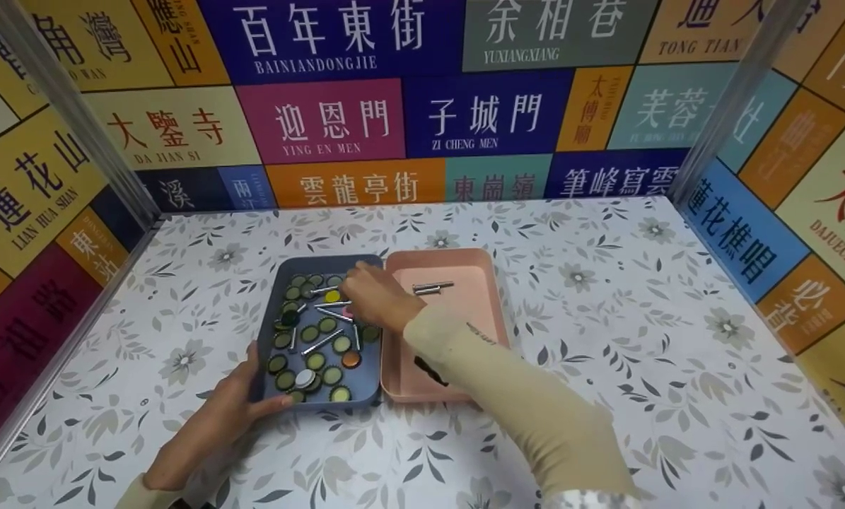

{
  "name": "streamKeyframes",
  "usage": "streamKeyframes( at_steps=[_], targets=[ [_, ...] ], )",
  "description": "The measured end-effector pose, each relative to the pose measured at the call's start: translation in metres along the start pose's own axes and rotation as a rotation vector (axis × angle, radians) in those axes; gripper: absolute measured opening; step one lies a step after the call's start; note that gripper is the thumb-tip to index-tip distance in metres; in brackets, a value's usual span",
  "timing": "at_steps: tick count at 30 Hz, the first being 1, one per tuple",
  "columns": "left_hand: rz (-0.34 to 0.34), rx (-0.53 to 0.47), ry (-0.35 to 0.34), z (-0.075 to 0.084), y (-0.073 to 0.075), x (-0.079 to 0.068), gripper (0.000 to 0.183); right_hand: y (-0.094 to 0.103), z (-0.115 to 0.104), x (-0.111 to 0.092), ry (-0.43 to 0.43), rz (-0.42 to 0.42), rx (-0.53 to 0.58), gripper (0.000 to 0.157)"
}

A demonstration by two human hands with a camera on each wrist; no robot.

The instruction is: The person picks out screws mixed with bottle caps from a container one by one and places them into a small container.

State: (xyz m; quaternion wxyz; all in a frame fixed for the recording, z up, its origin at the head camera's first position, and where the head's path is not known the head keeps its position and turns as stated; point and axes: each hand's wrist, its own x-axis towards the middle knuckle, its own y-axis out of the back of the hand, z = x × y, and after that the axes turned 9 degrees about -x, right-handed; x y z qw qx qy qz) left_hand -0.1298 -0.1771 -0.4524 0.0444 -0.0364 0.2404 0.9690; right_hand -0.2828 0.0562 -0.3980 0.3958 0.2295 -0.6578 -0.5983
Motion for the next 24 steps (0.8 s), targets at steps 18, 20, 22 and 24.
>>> streamKeyframes(
  at_steps=[18,20,22,24],
  targets=[
    [0.005,-0.011,-0.044,-0.003,-0.001,0.000,0.123,-0.012,-0.018,0.007,0.114,0.001,-0.108,0.008],
    [0.004,-0.009,-0.052,-0.004,-0.001,-0.001,0.122,-0.014,-0.020,0.007,0.120,0.002,-0.105,0.009],
    [0.001,0.001,-0.061,-0.003,0.000,-0.001,0.122,-0.016,-0.022,0.007,0.126,0.001,-0.111,0.009],
    [0.002,0.013,-0.072,-0.002,0.000,-0.001,0.123,-0.018,-0.023,0.008,0.130,-0.003,-0.120,0.010]
  ],
)
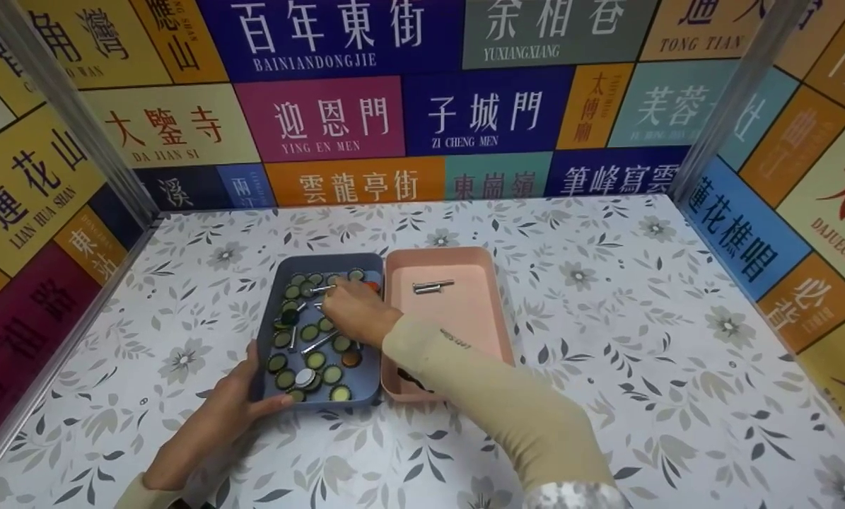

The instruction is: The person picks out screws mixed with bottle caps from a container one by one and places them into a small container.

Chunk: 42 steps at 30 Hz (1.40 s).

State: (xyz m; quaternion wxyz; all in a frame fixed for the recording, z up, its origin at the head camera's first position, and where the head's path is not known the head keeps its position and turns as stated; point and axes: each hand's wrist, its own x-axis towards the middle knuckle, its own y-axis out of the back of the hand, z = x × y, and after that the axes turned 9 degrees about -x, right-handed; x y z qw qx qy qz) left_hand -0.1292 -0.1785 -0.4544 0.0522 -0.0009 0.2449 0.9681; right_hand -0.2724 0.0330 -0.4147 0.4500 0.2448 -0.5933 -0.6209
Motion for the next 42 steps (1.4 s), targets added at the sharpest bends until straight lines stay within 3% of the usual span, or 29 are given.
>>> streamKeyframes(
  at_steps=[11,26,33,42],
  targets=[
    [0.009,-0.008,0.008,0.001,0.000,0.004,0.122,-0.011,-0.004,0.005,0.010,0.041,-0.022,0.011],
    [0.004,-0.024,-0.001,-0.004,-0.001,0.001,0.121,-0.015,-0.009,0.007,-0.008,-0.003,0.001,0.010],
    [-0.004,-0.011,0.053,-0.002,-0.001,0.000,0.121,-0.015,-0.009,0.005,0.002,0.037,-0.011,0.011],
    [0.004,0.000,0.028,0.000,0.000,0.000,0.122,-0.012,-0.008,0.007,-0.025,-0.010,0.014,0.008]
  ],
)
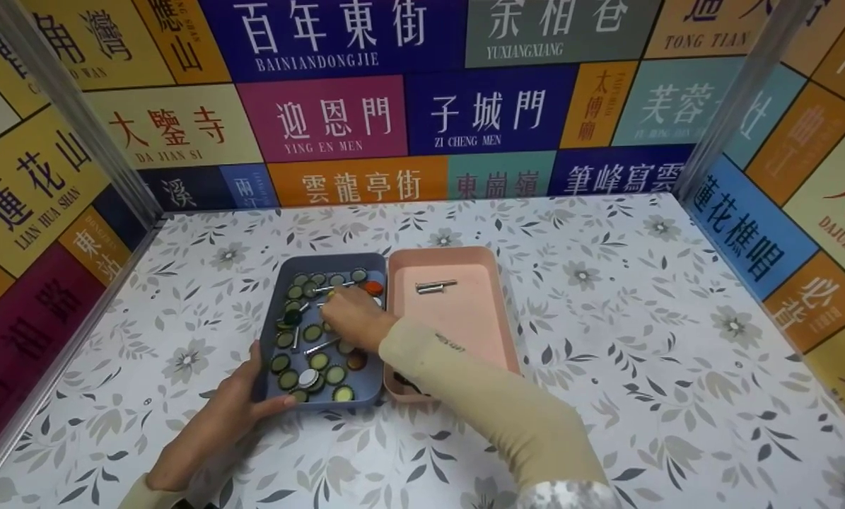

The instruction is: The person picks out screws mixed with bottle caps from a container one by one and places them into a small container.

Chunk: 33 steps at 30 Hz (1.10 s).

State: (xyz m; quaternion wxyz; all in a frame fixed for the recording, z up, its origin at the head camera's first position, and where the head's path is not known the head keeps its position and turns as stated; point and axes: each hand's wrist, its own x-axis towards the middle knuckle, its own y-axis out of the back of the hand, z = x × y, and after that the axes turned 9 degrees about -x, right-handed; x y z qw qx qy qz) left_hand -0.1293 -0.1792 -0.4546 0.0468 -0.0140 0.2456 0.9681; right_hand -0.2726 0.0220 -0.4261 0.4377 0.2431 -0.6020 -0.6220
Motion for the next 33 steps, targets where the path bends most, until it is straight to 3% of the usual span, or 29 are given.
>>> streamKeyframes(
  at_steps=[8,13,22,33],
  targets=[
    [-0.003,-0.005,0.016,0.002,0.000,0.000,0.124,0.005,0.001,-0.004,0.003,-0.044,0.017,0.006],
    [-0.006,-0.021,0.012,0.001,-0.001,0.000,0.124,0.006,0.000,-0.006,0.007,-0.069,0.017,0.017],
    [-0.012,0.016,0.021,0.002,-0.001,0.001,0.122,0.008,-0.001,-0.011,0.048,-0.061,0.012,0.011],
    [-0.003,-0.020,-0.058,-0.001,0.001,0.000,0.121,0.012,-0.004,-0.011,0.074,-0.069,0.041,0.007]
  ],
)
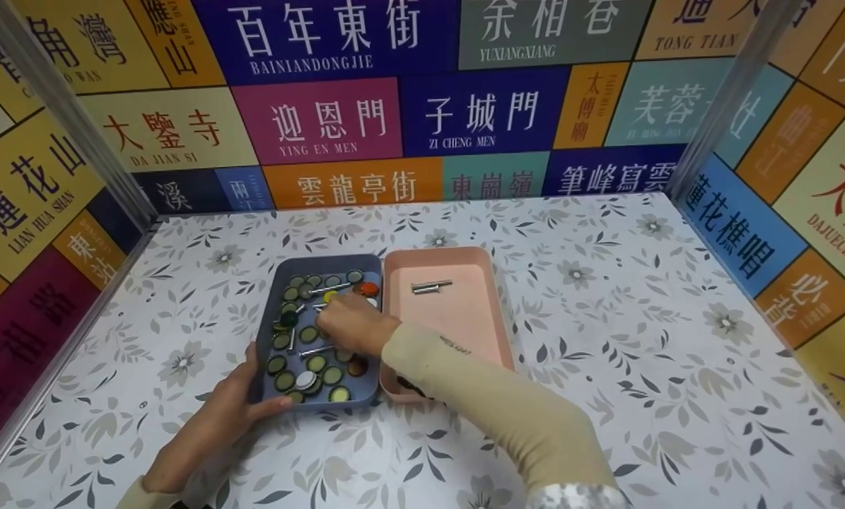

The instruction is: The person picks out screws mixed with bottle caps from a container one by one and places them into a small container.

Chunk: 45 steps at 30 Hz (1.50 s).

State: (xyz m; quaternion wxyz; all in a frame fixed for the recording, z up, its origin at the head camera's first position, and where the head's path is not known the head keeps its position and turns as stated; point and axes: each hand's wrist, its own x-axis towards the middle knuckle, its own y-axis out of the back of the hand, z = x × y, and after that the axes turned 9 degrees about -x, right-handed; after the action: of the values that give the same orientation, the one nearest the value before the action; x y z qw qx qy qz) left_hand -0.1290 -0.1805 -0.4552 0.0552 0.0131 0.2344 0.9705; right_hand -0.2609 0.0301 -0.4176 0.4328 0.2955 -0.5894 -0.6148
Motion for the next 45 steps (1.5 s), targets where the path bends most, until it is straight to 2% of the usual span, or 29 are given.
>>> streamKeyframes(
  at_steps=[4,10,18,31,36,40,42,45],
  targets=[
    [-0.003,-0.006,-0.006,0.000,0.001,0.000,0.121,0.001,-0.001,0.000,0.006,-0.026,0.009,0.003],
    [-0.007,-0.013,0.012,0.000,0.001,0.001,0.121,0.001,-0.004,-0.001,-0.022,-0.074,0.030,0.008],
    [-0.007,0.046,0.107,0.005,-0.001,0.002,0.123,0.005,-0.007,0.001,-0.079,-0.141,0.025,0.013],
    [0.001,0.018,0.076,0.002,-0.002,0.001,0.121,0.008,-0.013,0.006,-0.119,-0.263,-0.071,0.011],
    [0.001,0.017,0.053,0.002,-0.002,0.002,0.121,0.009,-0.011,0.005,-0.143,-0.270,-0.085,0.013],
    [0.000,0.023,0.014,0.002,-0.001,0.001,0.122,0.010,-0.006,0.003,-0.155,-0.260,-0.080,0.022],
    [-0.001,0.026,0.027,0.002,-0.001,0.001,0.122,0.012,-0.002,0.000,-0.126,-0.220,-0.110,0.024],
    [-0.004,0.022,0.068,0.002,-0.002,0.002,0.123,0.014,0.002,-0.003,-0.082,-0.159,-0.146,0.020]
  ],
)
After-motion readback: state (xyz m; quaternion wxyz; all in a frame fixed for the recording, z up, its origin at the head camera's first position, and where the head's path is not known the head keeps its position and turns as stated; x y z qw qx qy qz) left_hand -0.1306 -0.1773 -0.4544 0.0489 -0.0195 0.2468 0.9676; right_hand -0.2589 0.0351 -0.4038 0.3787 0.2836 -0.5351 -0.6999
